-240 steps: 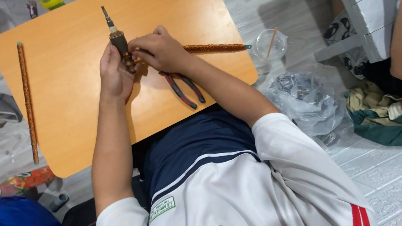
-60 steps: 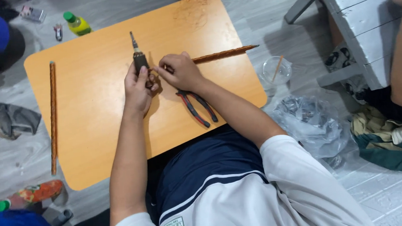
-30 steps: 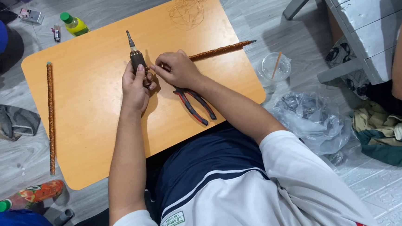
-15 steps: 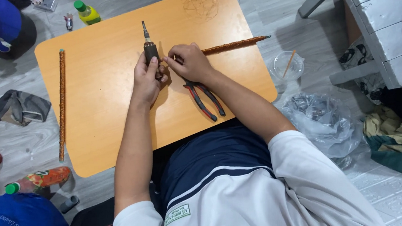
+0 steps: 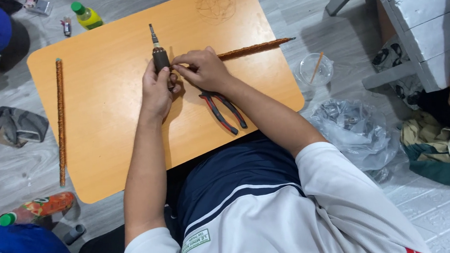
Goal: Winding and adjusting copper wire on a motor armature using a small tool and pliers.
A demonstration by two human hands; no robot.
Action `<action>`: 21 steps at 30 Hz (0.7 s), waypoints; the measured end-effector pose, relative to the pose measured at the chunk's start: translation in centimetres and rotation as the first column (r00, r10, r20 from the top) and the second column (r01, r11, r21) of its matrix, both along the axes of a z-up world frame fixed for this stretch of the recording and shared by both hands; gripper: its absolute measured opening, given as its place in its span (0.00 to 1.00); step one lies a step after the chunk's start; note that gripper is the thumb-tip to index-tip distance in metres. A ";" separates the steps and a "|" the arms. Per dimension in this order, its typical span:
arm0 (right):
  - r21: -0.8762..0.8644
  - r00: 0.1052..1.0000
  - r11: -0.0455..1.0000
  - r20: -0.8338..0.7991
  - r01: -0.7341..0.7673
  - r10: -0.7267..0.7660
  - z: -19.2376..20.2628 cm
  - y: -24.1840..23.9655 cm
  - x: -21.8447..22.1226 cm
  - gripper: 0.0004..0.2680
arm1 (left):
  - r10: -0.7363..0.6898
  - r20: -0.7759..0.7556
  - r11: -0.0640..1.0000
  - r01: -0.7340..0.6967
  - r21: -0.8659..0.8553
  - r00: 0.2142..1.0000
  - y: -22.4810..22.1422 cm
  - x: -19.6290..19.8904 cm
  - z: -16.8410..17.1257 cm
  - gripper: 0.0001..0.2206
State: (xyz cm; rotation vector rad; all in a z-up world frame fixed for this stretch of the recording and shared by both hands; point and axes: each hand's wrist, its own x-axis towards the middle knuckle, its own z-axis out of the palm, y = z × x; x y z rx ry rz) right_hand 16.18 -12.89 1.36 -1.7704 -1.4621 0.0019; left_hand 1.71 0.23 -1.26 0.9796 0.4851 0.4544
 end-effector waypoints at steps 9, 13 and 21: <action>0.151 0.995 0.987 0.092 -0.060 0.047 -2.0 0.4 0.8 0.05 | 0.097 0.061 0.943 -0.072 -0.325 0.993 0.2 0.0 0.7 0.06; 0.149 0.987 0.976 0.063 -0.158 0.150 -1.5 0.3 0.8 0.06 | 0.134 0.063 0.930 -0.103 -0.352 0.989 0.9 0.2 -0.9 0.11; 0.118 0.983 0.979 0.096 -0.165 0.154 -0.7 -0.5 1.2 0.06 | 0.009 0.152 0.981 0.021 -0.193 0.988 0.4 -0.9 0.7 0.20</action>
